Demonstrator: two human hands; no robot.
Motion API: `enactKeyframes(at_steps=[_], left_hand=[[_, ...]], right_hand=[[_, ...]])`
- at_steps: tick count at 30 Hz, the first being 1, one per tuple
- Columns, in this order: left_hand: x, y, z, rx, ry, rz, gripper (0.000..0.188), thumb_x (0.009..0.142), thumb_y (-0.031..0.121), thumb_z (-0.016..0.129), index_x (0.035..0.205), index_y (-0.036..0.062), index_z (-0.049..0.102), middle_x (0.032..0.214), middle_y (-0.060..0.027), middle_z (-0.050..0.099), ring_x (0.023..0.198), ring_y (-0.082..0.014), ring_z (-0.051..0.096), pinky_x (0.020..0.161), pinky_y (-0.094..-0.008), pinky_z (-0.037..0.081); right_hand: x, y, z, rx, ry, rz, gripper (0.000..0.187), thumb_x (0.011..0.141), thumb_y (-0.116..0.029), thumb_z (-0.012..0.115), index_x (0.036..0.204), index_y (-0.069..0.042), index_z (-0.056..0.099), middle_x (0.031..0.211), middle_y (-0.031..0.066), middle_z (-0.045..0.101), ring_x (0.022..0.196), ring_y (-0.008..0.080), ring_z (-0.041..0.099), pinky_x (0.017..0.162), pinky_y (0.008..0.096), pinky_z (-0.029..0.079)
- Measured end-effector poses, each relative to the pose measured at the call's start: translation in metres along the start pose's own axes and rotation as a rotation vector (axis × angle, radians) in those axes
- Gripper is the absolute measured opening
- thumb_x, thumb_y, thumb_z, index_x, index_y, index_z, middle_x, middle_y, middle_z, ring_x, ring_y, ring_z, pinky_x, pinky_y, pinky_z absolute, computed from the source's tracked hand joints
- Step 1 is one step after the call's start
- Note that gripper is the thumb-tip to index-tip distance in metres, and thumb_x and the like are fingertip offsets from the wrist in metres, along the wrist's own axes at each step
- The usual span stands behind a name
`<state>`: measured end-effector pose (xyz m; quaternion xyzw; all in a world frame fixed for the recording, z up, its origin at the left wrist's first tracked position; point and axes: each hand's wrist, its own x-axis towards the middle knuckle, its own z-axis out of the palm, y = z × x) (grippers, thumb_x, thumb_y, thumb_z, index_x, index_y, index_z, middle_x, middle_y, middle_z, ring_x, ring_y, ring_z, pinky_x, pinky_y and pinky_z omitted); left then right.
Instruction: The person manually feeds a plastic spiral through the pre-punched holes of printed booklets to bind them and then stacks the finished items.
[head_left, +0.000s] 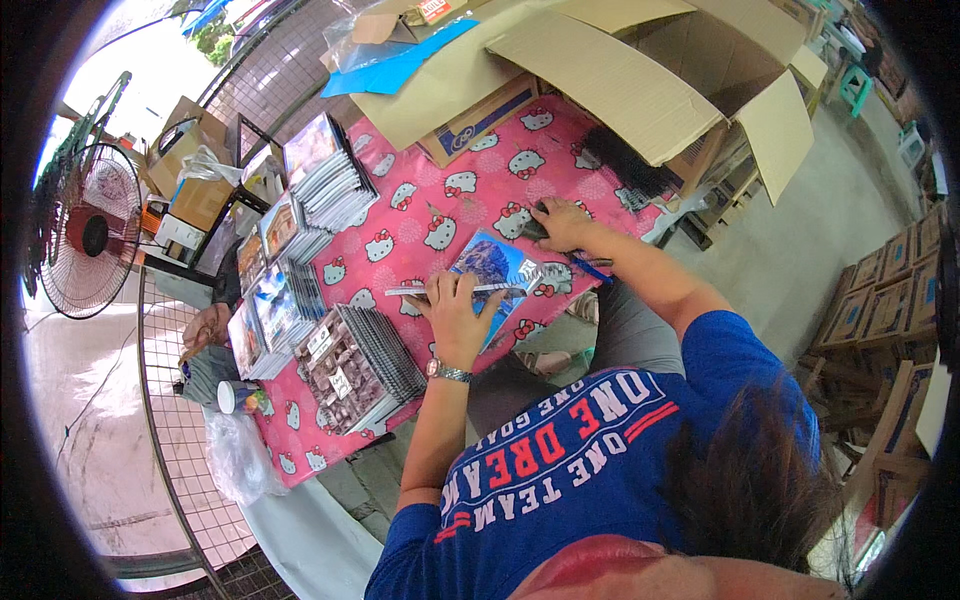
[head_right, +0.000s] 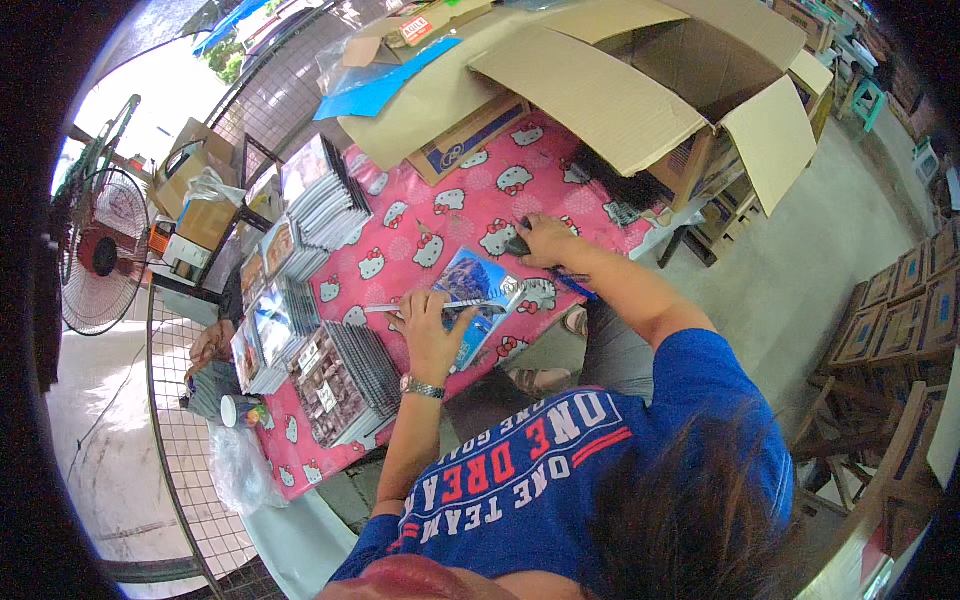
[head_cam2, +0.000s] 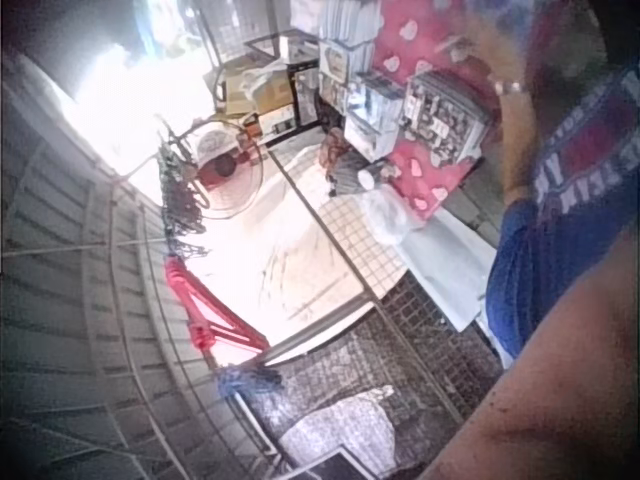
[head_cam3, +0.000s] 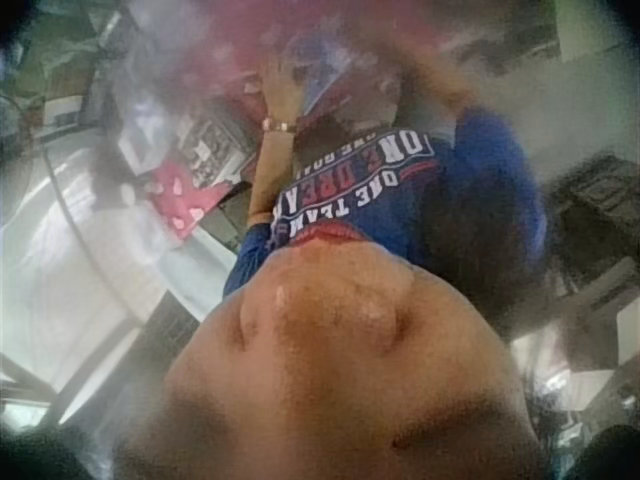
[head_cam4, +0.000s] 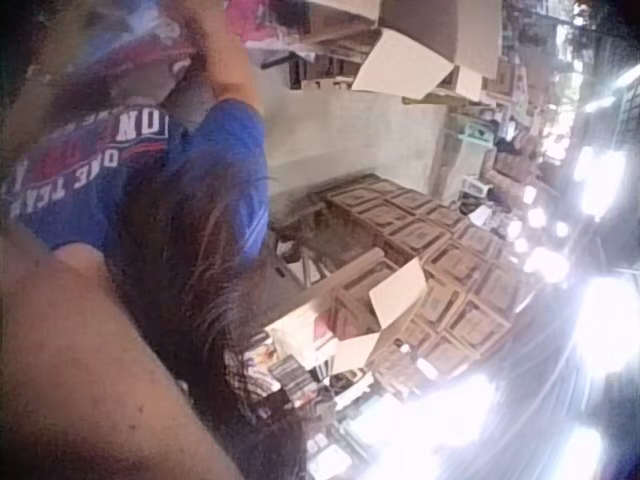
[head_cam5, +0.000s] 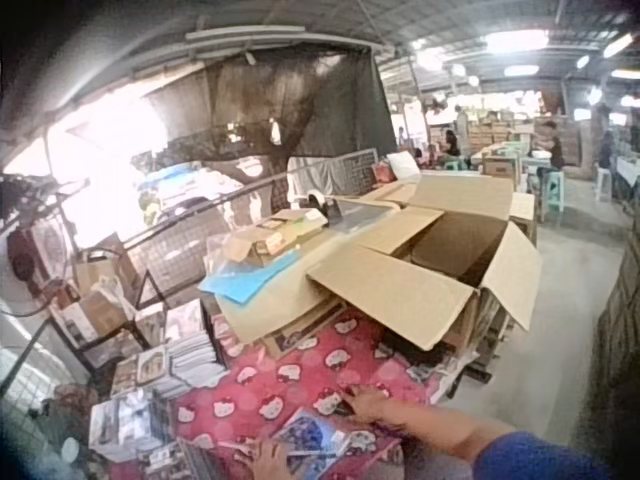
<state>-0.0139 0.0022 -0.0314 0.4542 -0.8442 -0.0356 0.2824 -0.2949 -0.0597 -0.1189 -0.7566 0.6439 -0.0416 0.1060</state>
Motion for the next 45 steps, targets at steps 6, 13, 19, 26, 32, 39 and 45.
enactKeyframes(at_steps=[6, 13, 19, 26, 32, 39, 45], left_hand=[[-0.001, 0.000, -0.011, 0.049, 0.052, 0.058, 0.040, 0.071, 0.045, 0.078, 0.089, 0.0117, 0.063, 0.098, -0.0046, 0.057, 0.109, -0.0282, 0.050, 0.105, -0.0701, 0.015], [-0.007, -0.005, 0.002, -0.038, 0.076, 0.149, 0.038, 0.064, 0.041, 0.082, 0.085, 0.0149, 0.065, 0.098, -0.0017, 0.056, 0.108, -0.0251, 0.052, 0.106, -0.0749, 0.007], [0.000, 0.000, -0.017, -0.063, -0.071, 0.151, 0.036, 0.065, 0.033, 0.079, 0.089, 0.0103, 0.063, 0.096, -0.0032, 0.055, 0.107, -0.0283, 0.050, 0.104, -0.0682, 0.017], [0.013, -0.005, -0.019, -0.063, -0.097, 0.185, 0.037, 0.068, 0.033, 0.078, 0.091, 0.0097, 0.060, 0.099, -0.0049, 0.055, 0.108, -0.0291, 0.049, 0.104, -0.0685, 0.014], [0.012, -0.003, -0.020, -0.171, -0.121, 0.117, 0.039, 0.068, 0.032, 0.079, 0.091, 0.0083, 0.058, 0.100, -0.0077, 0.056, 0.109, -0.0319, 0.049, 0.106, -0.0632, 0.016], [0.008, 0.000, -0.023, -0.164, -0.152, 0.056, 0.044, 0.068, 0.031, 0.080, 0.097, 0.0095, 0.055, 0.099, -0.0061, 0.057, 0.108, -0.0300, 0.051, 0.108, -0.0647, 0.012], [0.006, -0.001, -0.021, -0.154, -0.080, 0.089, 0.044, 0.069, 0.033, 0.080, 0.095, 0.0082, 0.055, 0.095, -0.0064, 0.057, 0.107, -0.0301, 0.052, 0.108, -0.0636, 0.014]], right_hand=[[-0.021, -0.020, -0.069, 1.171, -0.147, -0.262, 0.067, 0.079, -0.048, 0.072, 0.127, -0.004, 0.057, 0.128, 0.0135, 0.052, 0.120, 0.0257, 0.048, 0.102, 0.0384, 0.037], [-0.060, -0.072, -0.100, 1.025, -0.459, -0.411, 0.059, 0.084, -0.051, 0.066, 0.121, -0.005, 0.061, 0.119, 0.0126, 0.052, 0.113, 0.0254, 0.047, 0.100, 0.0357, 0.035], [-0.053, -0.082, -0.099, 0.695, -0.419, -0.358, 0.054, 0.083, -0.047, 0.067, 0.118, -0.006, 0.060, 0.116, 0.0077, 0.055, 0.111, 0.0196, 0.048, 0.098, 0.0330, 0.035], [-0.054, -0.078, -0.076, 1.519, -0.556, -0.373, 0.050, 0.084, -0.039, 0.068, 0.120, -0.005, 0.056, 0.113, 0.0035, 0.054, 0.107, 0.0160, 0.049, 0.095, 0.0304, 0.036], [-0.053, -0.084, -0.088, 1.205, -0.372, -0.461, 0.053, 0.083, -0.040, 0.069, 0.117, -0.002, 0.057, 0.109, 0.0053, 0.056, 0.103, 0.0172, 0.052, 0.089, 0.0300, 0.039], [-0.062, -0.087, -0.086, 1.630, -0.442, -0.386, 0.045, 0.083, -0.037, 0.070, 0.110, -0.003, 0.058, 0.099, -0.0009, 0.056, 0.095, 0.0122, 0.051, 0.085, 0.0275, 0.040], [-0.052, -0.088, -0.088, 1.486, -0.467, -0.537, 0.049, 0.080, -0.038, 0.072, 0.113, -0.004, 0.059, 0.106, 0.0028, 0.056, 0.102, 0.0148, 0.051, 0.090, 0.0300, 0.039]])
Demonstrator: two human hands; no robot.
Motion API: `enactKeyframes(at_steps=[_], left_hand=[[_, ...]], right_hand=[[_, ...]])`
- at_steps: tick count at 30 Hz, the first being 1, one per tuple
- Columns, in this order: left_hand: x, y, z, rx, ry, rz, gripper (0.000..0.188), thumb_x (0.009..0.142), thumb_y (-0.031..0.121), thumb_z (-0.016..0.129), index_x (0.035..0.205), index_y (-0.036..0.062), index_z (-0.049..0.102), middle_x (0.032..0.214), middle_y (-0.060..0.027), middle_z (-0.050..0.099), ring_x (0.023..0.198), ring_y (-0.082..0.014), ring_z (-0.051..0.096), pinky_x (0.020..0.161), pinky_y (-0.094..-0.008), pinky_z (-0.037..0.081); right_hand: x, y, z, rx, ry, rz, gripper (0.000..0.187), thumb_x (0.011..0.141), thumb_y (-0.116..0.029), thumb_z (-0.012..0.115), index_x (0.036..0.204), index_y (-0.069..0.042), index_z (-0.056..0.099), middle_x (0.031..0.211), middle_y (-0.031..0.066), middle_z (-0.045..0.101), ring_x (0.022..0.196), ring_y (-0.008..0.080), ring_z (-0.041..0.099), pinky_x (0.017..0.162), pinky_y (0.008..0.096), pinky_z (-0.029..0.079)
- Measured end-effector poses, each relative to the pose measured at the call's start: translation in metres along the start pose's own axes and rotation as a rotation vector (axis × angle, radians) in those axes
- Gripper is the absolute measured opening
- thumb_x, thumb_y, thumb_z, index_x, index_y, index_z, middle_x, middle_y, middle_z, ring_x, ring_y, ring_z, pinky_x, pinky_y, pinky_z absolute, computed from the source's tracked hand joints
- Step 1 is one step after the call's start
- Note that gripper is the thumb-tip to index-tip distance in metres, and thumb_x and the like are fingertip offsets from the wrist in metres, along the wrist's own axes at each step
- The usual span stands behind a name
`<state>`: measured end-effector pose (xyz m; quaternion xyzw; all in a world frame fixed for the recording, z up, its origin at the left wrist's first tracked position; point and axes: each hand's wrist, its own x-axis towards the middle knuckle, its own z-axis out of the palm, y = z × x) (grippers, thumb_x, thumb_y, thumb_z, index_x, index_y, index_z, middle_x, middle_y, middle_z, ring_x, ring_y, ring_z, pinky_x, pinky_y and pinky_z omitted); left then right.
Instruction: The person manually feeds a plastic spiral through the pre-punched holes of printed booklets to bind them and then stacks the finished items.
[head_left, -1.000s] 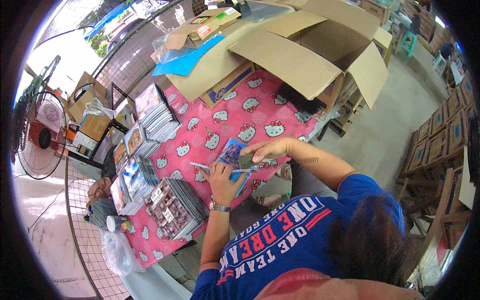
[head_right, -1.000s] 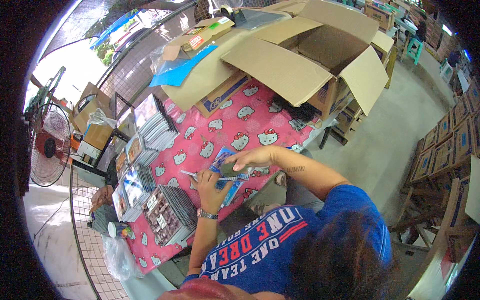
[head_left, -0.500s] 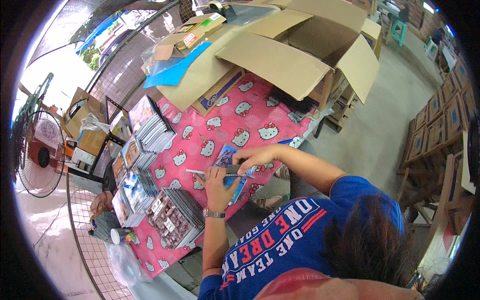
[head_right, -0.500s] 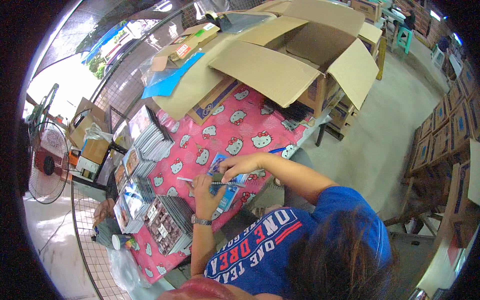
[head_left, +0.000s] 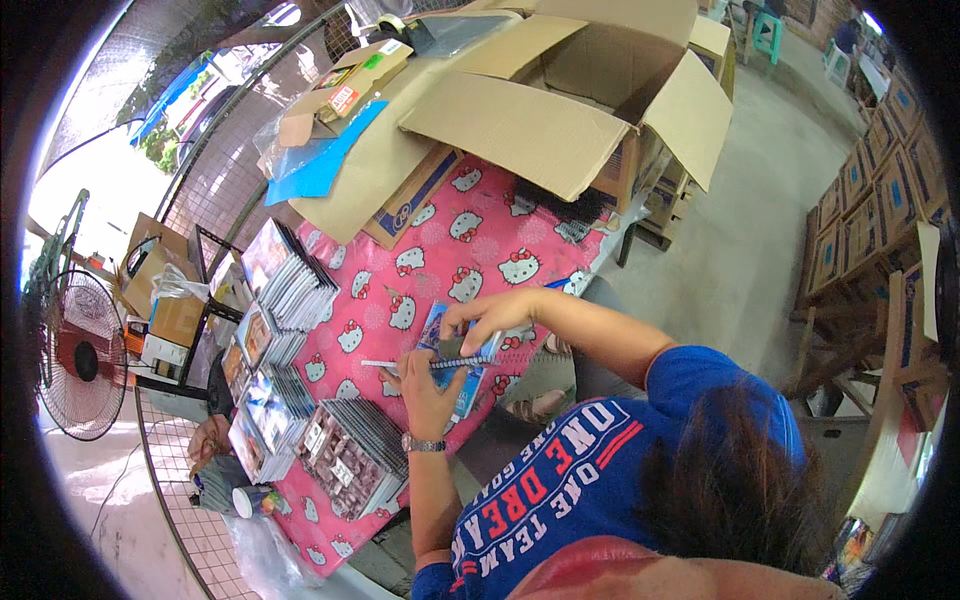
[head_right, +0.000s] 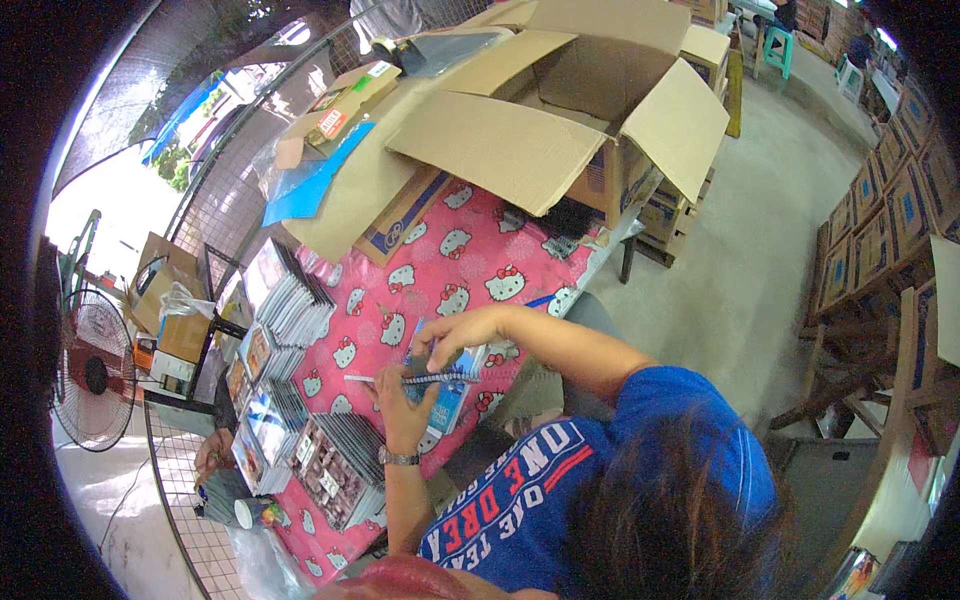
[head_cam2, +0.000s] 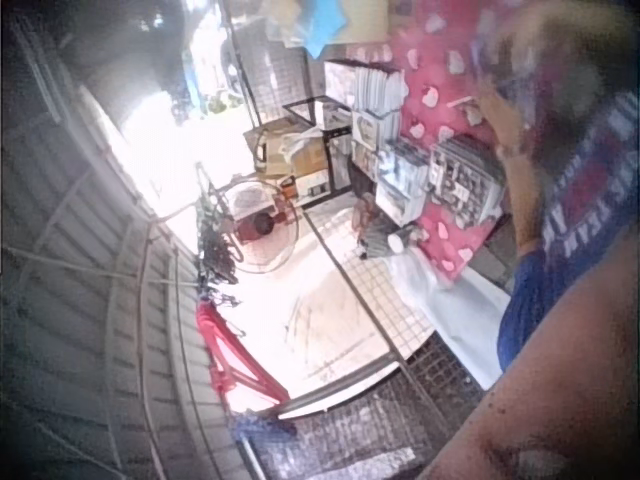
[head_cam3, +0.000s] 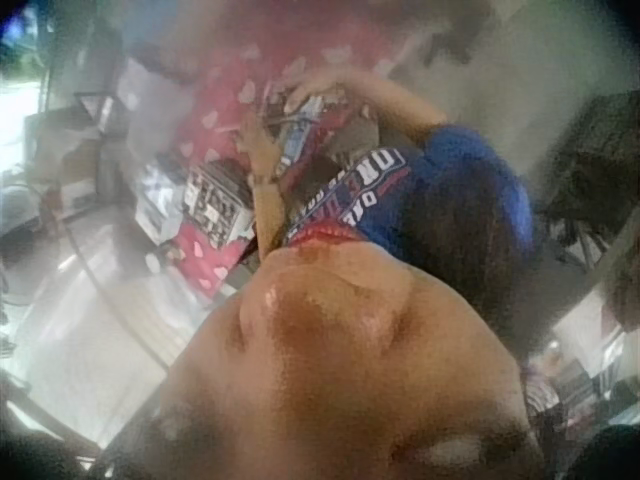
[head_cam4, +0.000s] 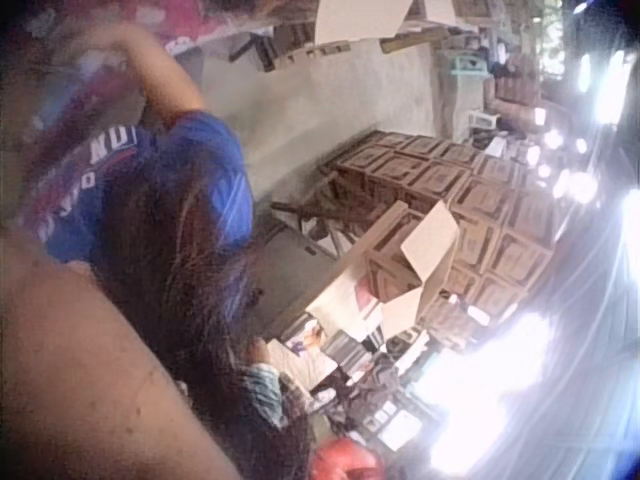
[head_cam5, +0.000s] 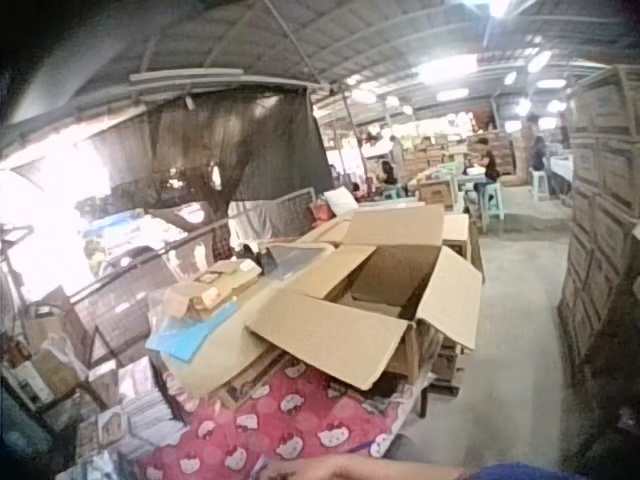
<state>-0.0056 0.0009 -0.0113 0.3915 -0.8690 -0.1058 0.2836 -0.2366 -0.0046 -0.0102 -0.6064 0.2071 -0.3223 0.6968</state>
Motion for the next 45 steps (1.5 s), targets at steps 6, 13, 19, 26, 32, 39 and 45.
enactKeyframes(at_steps=[6, 13, 19, 26, 32, 39, 45], left_hand=[[-0.001, -0.005, 0.006, 0.040, 0.049, 0.056, 0.045, 0.068, 0.036, 0.081, 0.092, 0.0076, 0.056, 0.095, -0.0066, 0.056, 0.106, -0.0295, 0.052, 0.107, -0.0633, 0.014], [0.000, -0.003, 0.000, 0.064, 0.044, -0.007, 0.051, 0.064, 0.036, 0.084, 0.097, 0.0064, 0.059, 0.097, -0.0084, 0.058, 0.101, -0.0297, 0.053, 0.101, -0.0516, 0.028], [0.009, -0.006, -0.004, 0.091, 0.147, -0.040, 0.048, 0.059, 0.032, 0.087, 0.091, 0.0078, 0.061, 0.090, -0.0080, 0.056, 0.092, -0.0293, 0.051, 0.088, -0.0432, 0.035], [0.008, -0.022, -0.001, 0.042, 0.145, 0.001, 0.048, 0.054, 0.038, 0.089, 0.080, 0.0096, 0.060, 0.087, -0.0044, 0.057, 0.092, -0.0273, 0.052, 0.086, -0.0455, 0.035], [0.016, -0.016, 0.002, 0.049, 0.156, 0.042, 0.048, 0.054, 0.032, 0.090, 0.083, 0.0064, 0.063, 0.083, -0.0069, 0.060, 0.085, -0.0297, 0.054, 0.077, -0.0410, 0.042], [0.016, -0.011, 0.003, 0.031, 0.176, 0.019, 0.046, 0.056, 0.033, 0.089, 0.082, 0.0062, 0.062, 0.081, -0.0065, 0.059, 0.084, -0.0285, 0.055, 0.077, -0.0398, 0.041], [0.012, -0.020, -0.001, 0.030, 0.163, 0.005, 0.049, 0.056, 0.033, 0.089, 0.083, 0.0055, 0.060, 0.082, -0.0076, 0.059, 0.085, -0.0314, 0.054, 0.078, -0.0420, 0.041]], right_hand=[[0.004, 0.000, -0.007, -0.395, 0.139, -0.046, 0.046, 0.080, -0.034, 0.073, 0.113, -0.003, 0.063, 0.108, 0.0050, 0.058, 0.105, 0.0155, 0.052, 0.088, 0.0308, 0.041], [0.016, -0.002, -0.008, -0.007, -0.030, 0.040, 0.053, 0.080, -0.037, 0.074, 0.119, -0.003, 0.061, 0.115, 0.0070, 0.057, 0.108, 0.0191, 0.051, 0.096, 0.0328, 0.038], [0.028, 0.005, -0.022, -0.156, 0.031, -0.064, 0.041, 0.080, -0.031, 0.075, 0.106, -0.001, 0.065, 0.095, 0.0027, 0.065, 0.090, 0.0141, 0.059, 0.081, 0.0292, 0.047], [0.028, -0.002, -0.016, 0.056, -0.086, -0.083, 0.045, 0.083, -0.030, 0.072, 0.115, -0.001, 0.059, 0.107, 0.0048, 0.062, 0.100, 0.0143, 0.057, 0.089, 0.0290, 0.044], [0.022, 0.009, -0.028, -0.066, 0.080, -0.061, 0.045, 0.081, -0.028, 0.073, 0.118, -0.005, 0.061, 0.106, 0.0044, 0.063, 0.099, 0.0149, 0.058, 0.089, 0.0292, 0.043], [0.024, 0.004, -0.023, 0.262, -0.045, -0.088, 0.051, 0.080, -0.032, 0.074, 0.118, -0.001, 0.060, 0.109, 0.0062, 0.063, 0.102, 0.0156, 0.058, 0.091, 0.0304, 0.044], [0.035, 0.002, -0.023, -0.102, 0.034, 0.021, 0.041, 0.082, -0.028, 0.072, 0.113, -0.003, 0.061, 0.106, 0.0043, 0.063, 0.098, 0.0148, 0.058, 0.090, 0.0304, 0.045]])
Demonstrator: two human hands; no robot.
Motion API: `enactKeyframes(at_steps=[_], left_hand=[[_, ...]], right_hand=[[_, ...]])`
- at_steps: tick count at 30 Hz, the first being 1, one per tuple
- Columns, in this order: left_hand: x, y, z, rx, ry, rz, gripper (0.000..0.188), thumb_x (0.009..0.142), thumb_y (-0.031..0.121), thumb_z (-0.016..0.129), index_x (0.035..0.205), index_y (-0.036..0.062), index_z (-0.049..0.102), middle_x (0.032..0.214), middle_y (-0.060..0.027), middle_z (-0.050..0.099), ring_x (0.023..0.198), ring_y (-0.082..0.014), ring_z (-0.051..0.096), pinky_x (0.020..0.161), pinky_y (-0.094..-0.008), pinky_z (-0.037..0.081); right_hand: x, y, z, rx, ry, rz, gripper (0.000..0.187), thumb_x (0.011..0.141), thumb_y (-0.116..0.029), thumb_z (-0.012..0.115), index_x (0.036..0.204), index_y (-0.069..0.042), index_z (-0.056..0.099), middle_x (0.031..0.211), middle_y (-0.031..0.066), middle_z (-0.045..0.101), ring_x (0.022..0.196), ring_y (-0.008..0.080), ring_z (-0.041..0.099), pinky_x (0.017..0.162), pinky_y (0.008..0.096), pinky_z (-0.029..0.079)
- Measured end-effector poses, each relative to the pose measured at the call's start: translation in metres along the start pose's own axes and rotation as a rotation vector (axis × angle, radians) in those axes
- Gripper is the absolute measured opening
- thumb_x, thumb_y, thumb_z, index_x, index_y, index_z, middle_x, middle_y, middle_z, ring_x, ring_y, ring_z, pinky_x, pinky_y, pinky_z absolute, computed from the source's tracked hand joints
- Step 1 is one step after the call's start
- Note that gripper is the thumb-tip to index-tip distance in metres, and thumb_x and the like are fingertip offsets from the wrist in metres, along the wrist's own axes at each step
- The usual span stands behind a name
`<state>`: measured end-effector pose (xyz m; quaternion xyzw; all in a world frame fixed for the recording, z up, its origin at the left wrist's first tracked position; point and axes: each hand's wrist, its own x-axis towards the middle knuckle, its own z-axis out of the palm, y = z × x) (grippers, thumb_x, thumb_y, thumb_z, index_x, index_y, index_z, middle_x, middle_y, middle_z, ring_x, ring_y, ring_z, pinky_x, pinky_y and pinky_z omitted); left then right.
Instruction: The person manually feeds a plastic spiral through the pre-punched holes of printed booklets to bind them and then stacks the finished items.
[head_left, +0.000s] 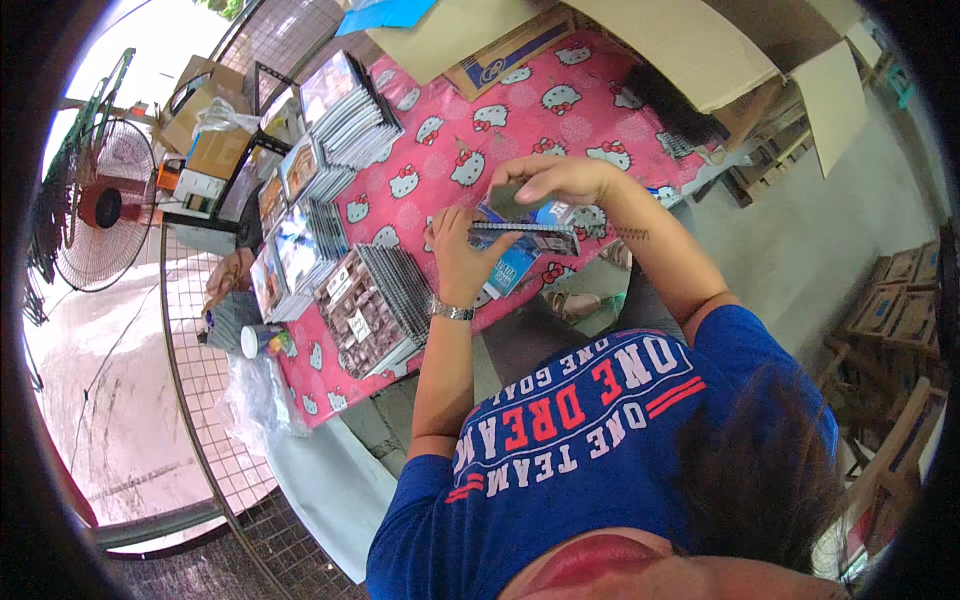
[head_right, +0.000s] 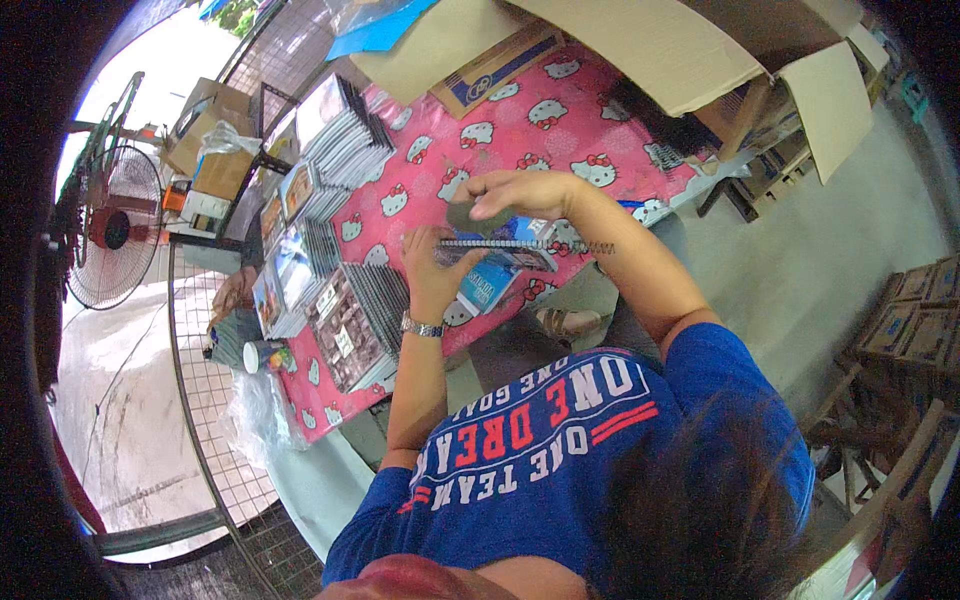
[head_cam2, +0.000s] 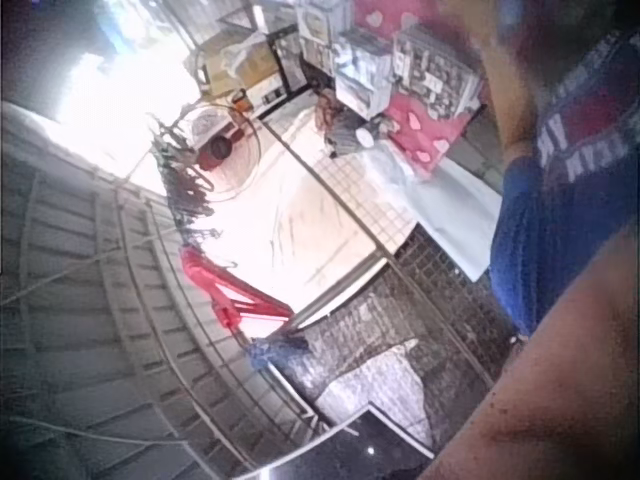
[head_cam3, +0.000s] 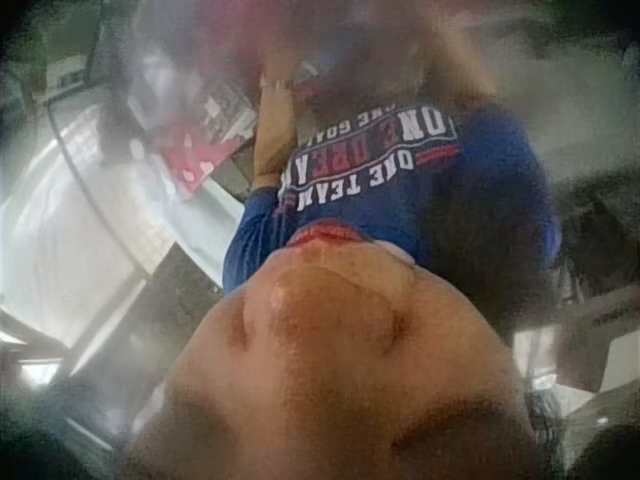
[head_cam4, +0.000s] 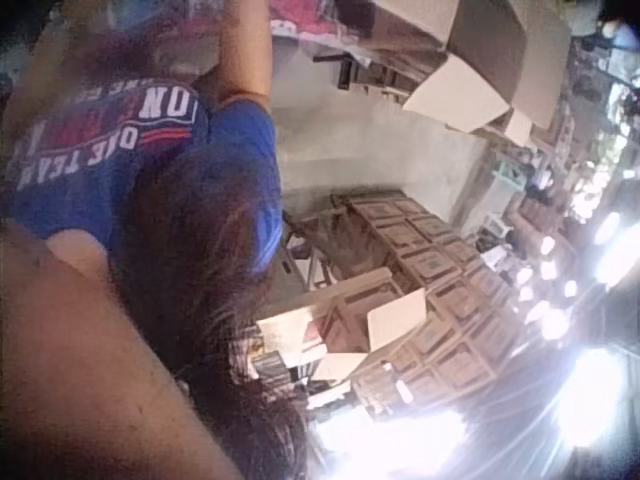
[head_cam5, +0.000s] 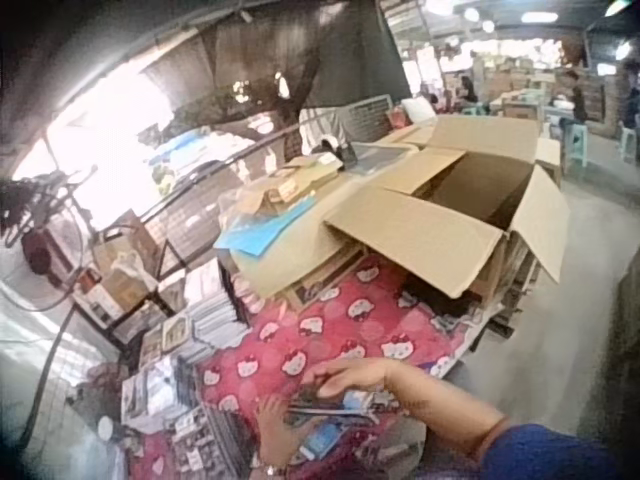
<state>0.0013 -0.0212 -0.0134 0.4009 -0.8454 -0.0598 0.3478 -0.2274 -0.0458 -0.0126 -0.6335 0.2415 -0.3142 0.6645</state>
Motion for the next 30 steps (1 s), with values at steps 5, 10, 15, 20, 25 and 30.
enactKeyframes(at_steps=[5, 10, 15, 20, 25, 30], left_hand=[[-0.003, -0.004, -0.002, -0.025, -0.035, -0.055, 0.049, 0.055, 0.034, 0.090, 0.085, 0.0074, 0.061, 0.084, -0.0069, 0.058, 0.089, -0.0290, 0.054, 0.081, -0.0406, 0.038], [-0.007, -0.004, -0.006, -0.064, -0.037, -0.145, 0.048, 0.055, 0.032, 0.090, 0.084, 0.0075, 0.062, 0.083, -0.0068, 0.058, 0.090, -0.0290, 0.055, 0.083, -0.0405, 0.040], [-0.010, -0.030, -0.014, -0.091, -0.011, -0.136, 0.046, 0.057, 0.025, 0.089, 0.088, 0.0043, 0.063, 0.089, -0.0081, 0.057, 0.090, -0.0289, 0.056, 0.083, -0.0411, 0.044], [-0.008, -0.026, -0.019, -0.182, -0.058, -0.184, 0.043, 0.059, 0.015, 0.088, 0.091, 0.0026, 0.062, 0.092, -0.0082, 0.056, 0.085, -0.0251, 0.058, 0.073, -0.0367, 0.047], [-0.004, -0.026, -0.017, -0.291, -0.115, -0.313, 0.040, 0.061, 0.009, 0.087, 0.089, 0.0012, 0.060, 0.088, -0.0069, 0.054, 0.077, -0.0197, 0.057, 0.065, -0.0320, 0.048], [-0.006, -0.026, -0.014, -0.327, -0.105, -0.310, 0.038, 0.063, 0.006, 0.086, 0.088, 0.0001, 0.059, 0.086, -0.0063, 0.054, 0.074, -0.0174, 0.057, 0.064, -0.0305, 0.048]], right_hand=[[0.006, -0.004, 0.004, 0.108, -0.077, -0.006, 0.042, 0.083, -0.026, 0.071, 0.116, -0.002, 0.059, 0.104, 0.0035, 0.062, 0.100, 0.0125, 0.057, 0.088, 0.0295, 0.046], [0.017, -0.006, 0.001, -0.165, -0.091, 0.117, 0.043, 0.082, -0.030, 0.072, 0.114, -0.003, 0.061, 0.107, 0.0042, 0.062, 0.102, 0.0137, 0.058, 0.090, 0.0292, 0.045], [0.023, 0.001, 0.006, 0.285, -0.160, -0.032, 0.053, 0.079, -0.036, 0.075, 0.118, -0.003, 0.061, 0.116, 0.0043, 0.059, 0.105, 0.0160, 0.056, 0.094, 0.0305, 0.042], [0.039, 0.004, 0.009, 0.360, -0.233, -0.064, 0.056, 0.080, -0.036, 0.074, 0.121, -0.002, 0.059, 0.114, 0.0050, 0.060, 0.105, 0.0145, 0.055, 0.094, 0.0310, 0.042], [0.044, 0.008, -0.006, -0.208, -0.131, 0.016, 0.049, 0.080, -0.033, 0.074, 0.116, -0.003, 0.062, 0.113, 0.0052, 0.061, 0.107, 0.0150, 0.055, 0.094, 0.0308, 0.042], [0.039, 0.005, -0.004, -0.008, -0.232, 0.053, 0.044, 0.081, -0.030, 0.073, 0.114, -0.004, 0.064, 0.112, 0.0056, 0.062, 0.105, 0.0153, 0.057, 0.092, 0.0308, 0.044]])
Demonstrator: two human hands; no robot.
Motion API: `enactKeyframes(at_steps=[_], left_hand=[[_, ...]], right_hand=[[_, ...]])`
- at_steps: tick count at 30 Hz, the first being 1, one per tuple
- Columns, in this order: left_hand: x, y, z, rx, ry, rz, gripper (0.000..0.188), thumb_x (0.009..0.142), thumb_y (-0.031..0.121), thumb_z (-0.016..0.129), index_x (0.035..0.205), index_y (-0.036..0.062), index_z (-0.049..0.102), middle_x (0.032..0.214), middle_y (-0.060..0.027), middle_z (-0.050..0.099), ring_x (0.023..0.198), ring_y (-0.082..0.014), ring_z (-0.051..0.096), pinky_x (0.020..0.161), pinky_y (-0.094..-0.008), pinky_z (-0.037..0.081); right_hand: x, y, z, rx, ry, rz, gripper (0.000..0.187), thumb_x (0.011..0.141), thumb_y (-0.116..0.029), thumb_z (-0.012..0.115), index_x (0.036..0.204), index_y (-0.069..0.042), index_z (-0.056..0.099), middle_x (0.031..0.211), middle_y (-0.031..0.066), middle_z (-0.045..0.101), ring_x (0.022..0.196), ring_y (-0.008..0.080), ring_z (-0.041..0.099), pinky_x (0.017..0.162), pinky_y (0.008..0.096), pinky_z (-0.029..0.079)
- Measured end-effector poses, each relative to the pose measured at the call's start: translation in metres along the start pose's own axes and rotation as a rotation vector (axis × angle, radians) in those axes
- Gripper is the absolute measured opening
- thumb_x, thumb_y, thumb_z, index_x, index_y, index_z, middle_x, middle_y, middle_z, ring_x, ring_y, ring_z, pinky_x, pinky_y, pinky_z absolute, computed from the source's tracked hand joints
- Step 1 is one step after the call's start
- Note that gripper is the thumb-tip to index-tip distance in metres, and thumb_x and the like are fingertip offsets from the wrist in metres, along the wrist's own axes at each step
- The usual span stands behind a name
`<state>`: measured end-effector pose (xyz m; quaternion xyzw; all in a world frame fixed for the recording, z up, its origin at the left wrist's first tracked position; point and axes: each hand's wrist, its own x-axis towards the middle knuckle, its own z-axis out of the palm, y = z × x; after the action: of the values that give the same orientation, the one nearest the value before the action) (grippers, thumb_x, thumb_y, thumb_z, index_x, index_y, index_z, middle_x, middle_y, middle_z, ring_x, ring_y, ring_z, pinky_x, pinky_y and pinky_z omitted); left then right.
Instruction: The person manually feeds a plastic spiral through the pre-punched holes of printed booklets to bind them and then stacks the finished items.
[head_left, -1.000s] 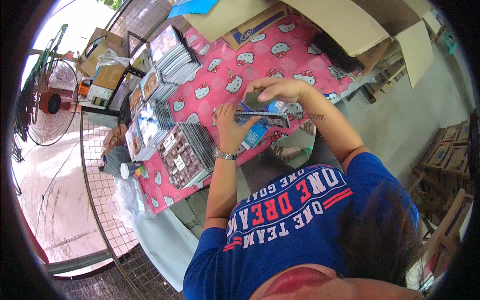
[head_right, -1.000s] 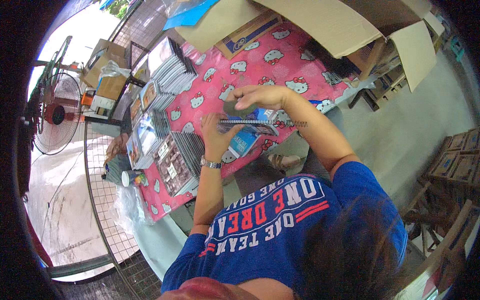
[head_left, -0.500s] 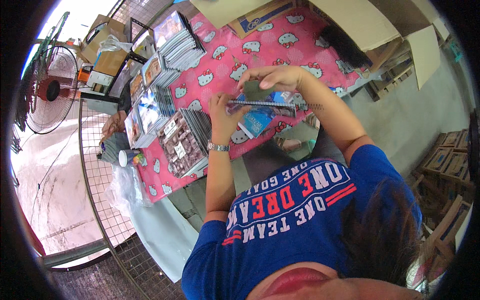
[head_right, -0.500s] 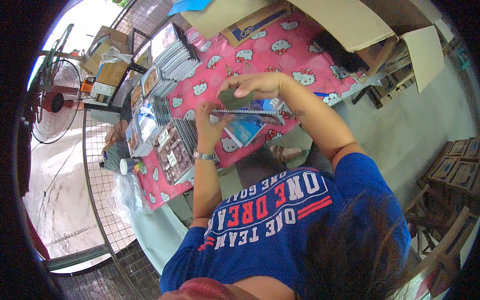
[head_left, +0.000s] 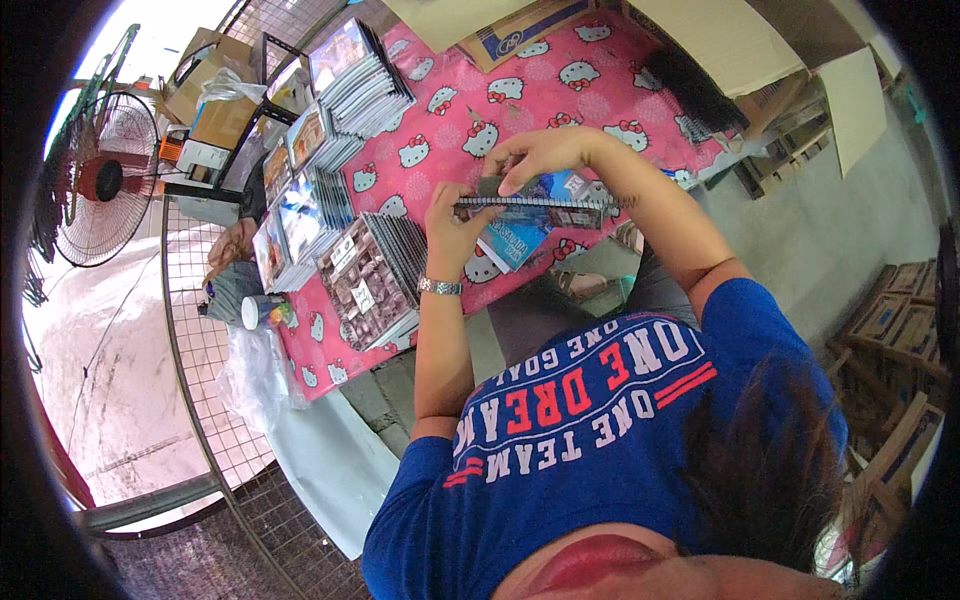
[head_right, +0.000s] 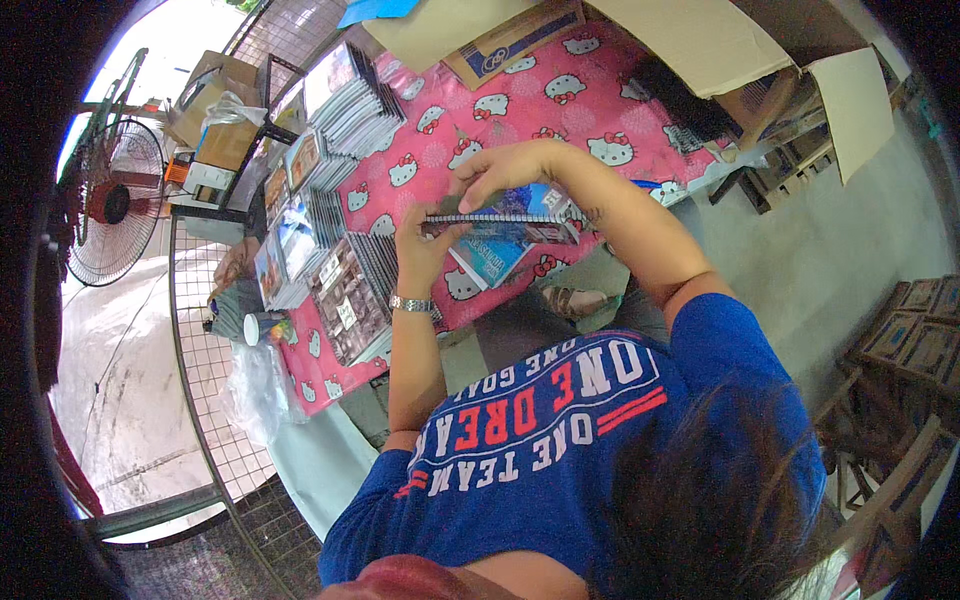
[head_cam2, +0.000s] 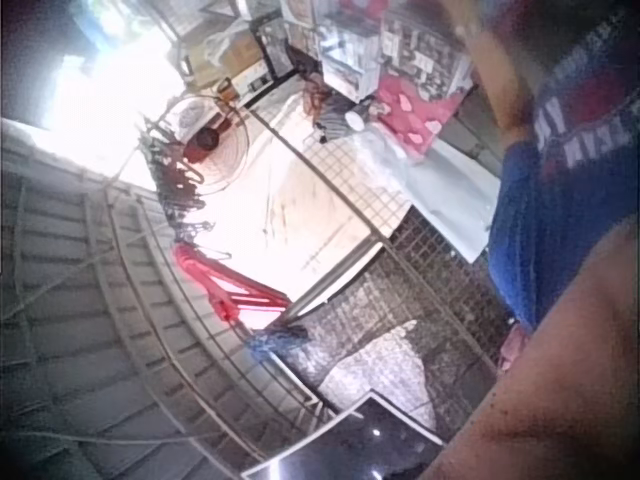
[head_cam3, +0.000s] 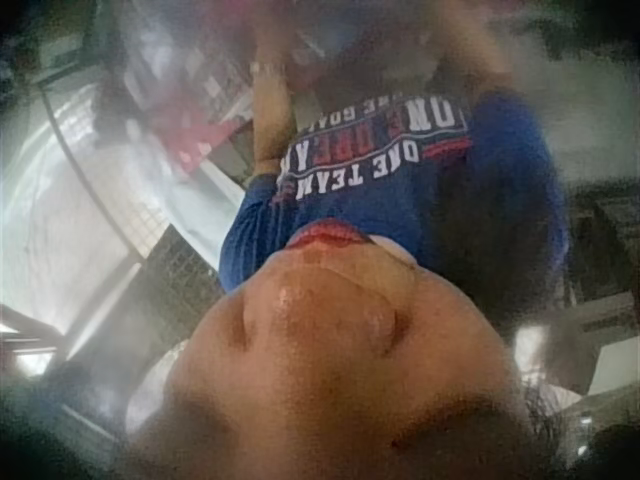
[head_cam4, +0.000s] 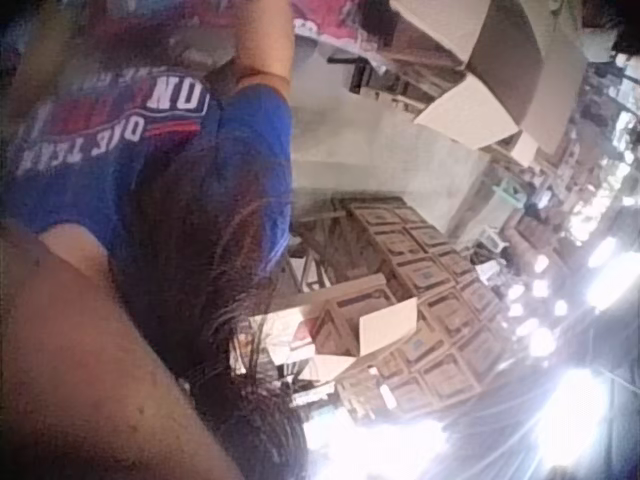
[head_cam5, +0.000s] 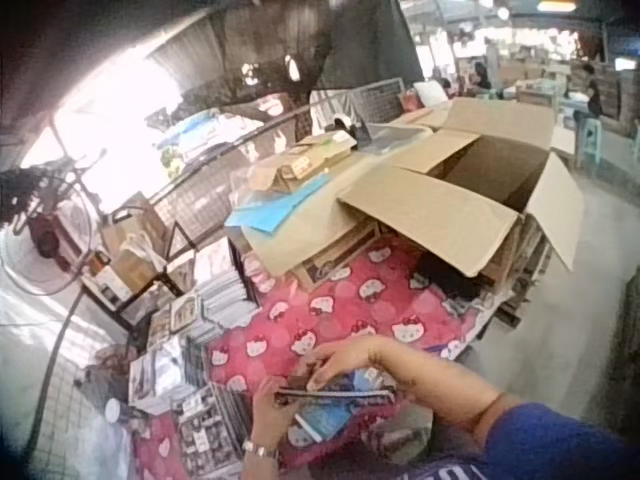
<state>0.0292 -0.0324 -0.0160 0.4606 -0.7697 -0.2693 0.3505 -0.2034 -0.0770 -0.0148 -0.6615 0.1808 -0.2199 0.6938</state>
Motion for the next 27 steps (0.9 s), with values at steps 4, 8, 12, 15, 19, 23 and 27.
enactKeyframes(at_steps=[4, 8, 12, 15, 19, 23, 27], left_hand=[[-0.004, -0.003, 0.002, -0.066, 0.009, -0.029, 0.036, 0.064, 0.005, 0.085, 0.088, 0.0000, 0.060, 0.086, -0.0058, 0.056, 0.071, -0.0156, 0.056, 0.063, -0.0298, 0.047], [-0.003, 0.006, -0.001, 0.008, 0.006, -0.046, 0.031, 0.068, 0.006, 0.083, 0.089, 0.0000, 0.061, 0.084, -0.0049, 0.057, 0.071, -0.0133, 0.056, 0.064, -0.0288, 0.048], [-0.015, -0.020, -0.001, -0.056, 0.139, -0.075, 0.023, 0.078, 0.005, 0.077, 0.097, 0.0006, 0.064, 0.082, -0.0044, 0.060, 0.071, -0.0124, 0.059, 0.064, -0.0262, 0.049], [-0.014, -0.008, 0.013, -0.320, 0.298, -0.228, 0.021, 0.086, 0.005, 0.071, 0.106, 0.0009, 0.066, 0.082, -0.0055, 0.064, 0.067, -0.0125, 0.063, 0.061, -0.0244, 0.049], [-0.032, -0.021, 0.013, -0.301, 0.430, -0.181, 0.022, 0.092, 0.011, 0.066, 0.110, -0.0013, 0.066, 0.078, -0.0069, 0.064, 0.061, -0.0140, 0.067, 0.055, -0.0240, 0.050], [-0.023, -0.017, 0.022, -0.402, 0.483, -0.216, 0.029, 0.096, 0.024, 0.062, 0.104, -0.0040, 0.065, 0.074, -0.0068, 0.063, 0.055, -0.0151, 0.065, 0.049, -0.0252, 0.048], [-0.025, -0.016, 0.025, -0.282, 0.465, -0.227, 0.029, 0.095, 0.025, 0.064, 0.103, -0.0029, 0.064, 0.073, -0.0068, 0.062, 0.052, -0.0133, 0.062, 0.046, -0.0249, 0.045]], right_hand=[[-0.001, -0.004, 0.011, 0.318, -0.004, -0.206, 0.055, 0.077, -0.042, 0.075, 0.115, -0.004, 0.065, 0.107, 0.0043, 0.064, 0.098, 0.0146, 0.060, 0.091, 0.0308, 0.045], [0.002, 0.023, -0.021, -0.404, 0.224, 0.281, 0.062, 0.072, -0.050, 0.076, 0.116, -0.007, 0.066, 0.112, 0.0093, 0.064, 0.103, 0.0224, 0.060, 0.093, 0.0344, 0.045], [-0.043, 0.057, -0.043, -1.125, 0.793, 0.574, 0.064, 0.074, -0.047, 0.076, 0.127, -0.015, 0.061, 0.130, 0.0161, 0.056, 0.122, 0.0341, 0.052, 0.097, 0.0413, 0.045], [-0.107, 0.133, -0.055, -0.985, 1.113, 0.170, 0.075, 0.077, -0.050, 0.072, 0.138, -0.013, 0.049, 0.143, 0.0189, 0.044, 0.128, 0.0379, 0.046, 0.105, 0.0464, 0.040], [-0.147, 0.153, 0.036, -1.354, 1.158, 0.364, 0.075, 0.084, -0.045, 0.066, 0.144, -0.010, 0.038, 0.145, 0.0208, 0.040, 0.130, 0.0427, 0.041, 0.107, 0.0493, 0.036], [-0.169, 0.149, 0.076, -1.478, 0.968, 0.575, 0.068, 0.086, -0.035, 0.065, 0.143, -0.008, 0.040, 0.135, 0.0213, 0.047, 0.124, 0.0400, 0.045, 0.105, 0.0476, 0.037], [-0.150, 0.126, 0.076, -1.086, 1.101, 0.302, 0.063, 0.082, -0.025, 0.070, 0.138, -0.008, 0.047, 0.125, 0.0195, 0.053, 0.117, 0.0380, 0.049, 0.101, 0.0468, 0.040]])
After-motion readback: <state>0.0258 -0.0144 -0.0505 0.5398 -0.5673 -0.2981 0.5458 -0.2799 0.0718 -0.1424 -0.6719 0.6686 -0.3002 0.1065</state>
